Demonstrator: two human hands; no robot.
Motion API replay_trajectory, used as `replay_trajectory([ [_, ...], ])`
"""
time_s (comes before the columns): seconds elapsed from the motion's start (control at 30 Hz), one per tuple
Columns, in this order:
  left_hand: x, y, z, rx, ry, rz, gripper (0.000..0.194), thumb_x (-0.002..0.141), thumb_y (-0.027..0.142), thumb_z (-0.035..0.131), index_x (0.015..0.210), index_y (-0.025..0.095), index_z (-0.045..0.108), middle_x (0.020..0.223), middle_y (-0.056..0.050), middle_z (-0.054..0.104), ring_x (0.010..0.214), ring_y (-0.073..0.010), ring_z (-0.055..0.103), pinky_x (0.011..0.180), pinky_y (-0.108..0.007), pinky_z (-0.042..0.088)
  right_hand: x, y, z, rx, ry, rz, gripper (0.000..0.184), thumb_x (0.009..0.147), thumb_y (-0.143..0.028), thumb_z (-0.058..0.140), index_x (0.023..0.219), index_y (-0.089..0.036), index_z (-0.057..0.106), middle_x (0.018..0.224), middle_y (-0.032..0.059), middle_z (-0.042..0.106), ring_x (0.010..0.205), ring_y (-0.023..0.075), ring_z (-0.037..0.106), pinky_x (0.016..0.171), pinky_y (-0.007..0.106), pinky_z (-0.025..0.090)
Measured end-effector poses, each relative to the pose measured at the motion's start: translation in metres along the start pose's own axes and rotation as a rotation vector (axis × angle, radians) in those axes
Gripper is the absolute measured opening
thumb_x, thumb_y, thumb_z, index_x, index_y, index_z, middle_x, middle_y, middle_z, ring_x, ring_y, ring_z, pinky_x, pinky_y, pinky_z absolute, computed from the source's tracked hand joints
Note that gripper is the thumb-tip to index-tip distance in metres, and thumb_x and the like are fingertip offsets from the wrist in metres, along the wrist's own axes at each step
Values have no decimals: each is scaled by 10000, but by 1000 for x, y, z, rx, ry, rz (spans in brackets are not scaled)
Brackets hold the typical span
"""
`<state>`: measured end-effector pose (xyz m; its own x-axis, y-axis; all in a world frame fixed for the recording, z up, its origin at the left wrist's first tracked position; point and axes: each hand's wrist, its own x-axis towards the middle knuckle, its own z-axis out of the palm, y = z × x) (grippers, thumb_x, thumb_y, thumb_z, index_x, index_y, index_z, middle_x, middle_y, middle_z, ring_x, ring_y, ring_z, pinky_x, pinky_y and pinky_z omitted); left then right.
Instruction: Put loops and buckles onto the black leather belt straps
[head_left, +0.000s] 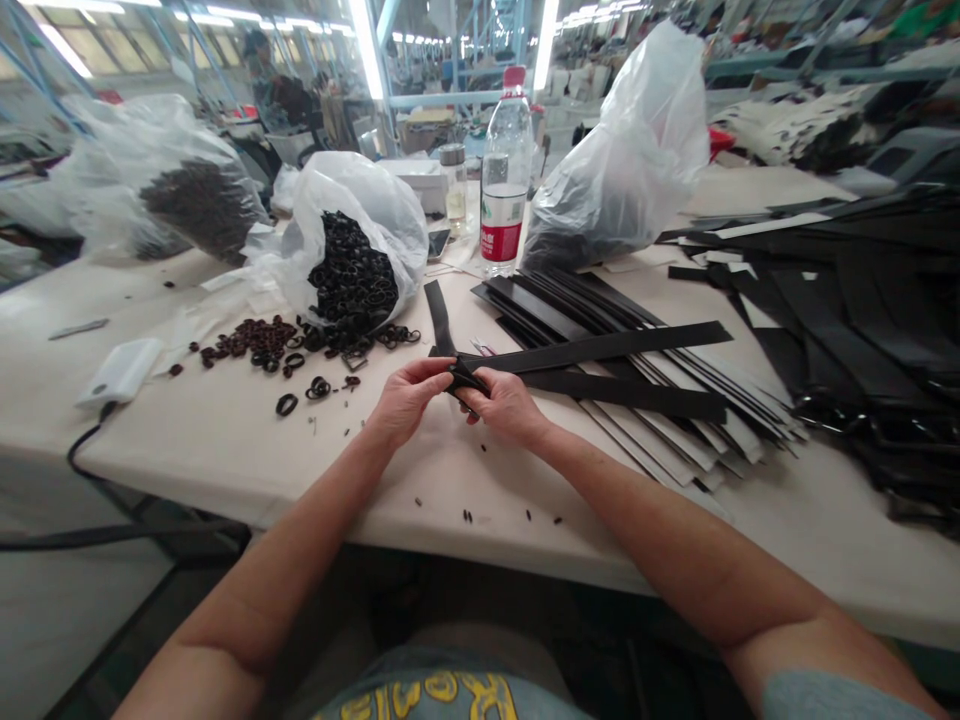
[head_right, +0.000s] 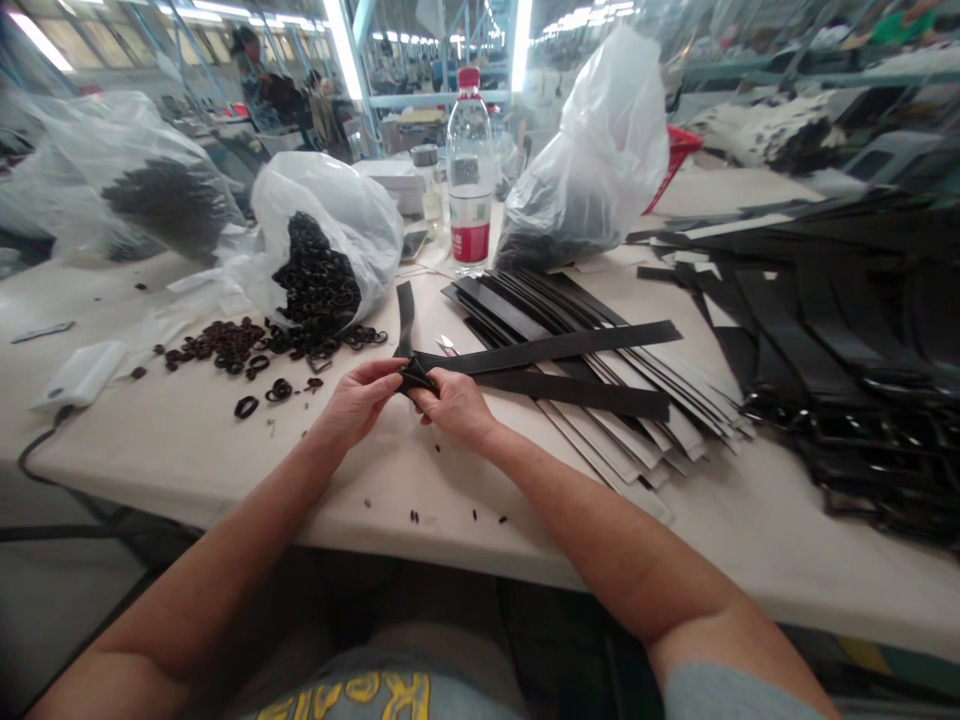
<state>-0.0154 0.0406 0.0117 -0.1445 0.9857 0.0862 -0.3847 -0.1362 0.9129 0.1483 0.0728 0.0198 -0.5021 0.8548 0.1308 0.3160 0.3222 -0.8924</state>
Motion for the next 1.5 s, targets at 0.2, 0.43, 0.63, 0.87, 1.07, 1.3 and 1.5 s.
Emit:
replay_trajectory([
  [0.2,-3,-3,2,397,42,352,197,658,246,811,851,209,788,853,-26,691,739,-127,612,686,-233,494,1,-1,2,73,-18,26,202,860,-359,617,833,-159,622,673,-1,653,505,110,630,481,197,480],
  [0.43,-6,-3,6,553,49,421,117,721,208,735,835,205,762,882,-30,689,777,-135,610,681,-230,481,0,1,3,41,-15,26,164,858,-317,615,810,-161,622,658,-12,640,494,94,620,464,177,463],
  [0.63,-3,-5,-1,285,-21,182,233,751,368,755,900,191,780,912,-50,734,795,-144,626,757,-259,496,0,-5,0,171,-18,90,151,842,-298,623,824,-148,622,654,-8,643,485,88,604,444,173,444],
  [0.87,-4,-4,0,189,-48,51,280,628,336,836,841,166,771,784,-34,718,673,-133,615,708,-277,509,-1,-5,-3,234,-86,75,150,821,-300,614,806,-154,587,663,-8,645,506,86,605,448,168,433],
  [1.07,-8,-3,1,590,-12,305,100,693,274,775,773,214,787,753,-19,644,689,-135,585,636,-235,459,-3,-3,-4,315,-190,88,178,735,-208,642,897,-159,586,782,5,669,700,125,661,625,214,522],
  [1.3,-14,9,3,638,-177,390,155,766,216,693,888,210,787,973,-76,694,838,-174,635,776,-268,506,-1,-3,-8,424,-160,93,413,782,-515,679,969,-157,590,829,13,653,672,110,648,620,220,505],
  [1.5,-14,4,5,454,-77,332,179,765,257,720,930,196,758,771,-32,689,671,-144,619,688,-286,513,-3,-7,-6,470,-137,76,465,762,-567,697,978,-169,595,849,22,666,663,116,658,583,215,484],
])
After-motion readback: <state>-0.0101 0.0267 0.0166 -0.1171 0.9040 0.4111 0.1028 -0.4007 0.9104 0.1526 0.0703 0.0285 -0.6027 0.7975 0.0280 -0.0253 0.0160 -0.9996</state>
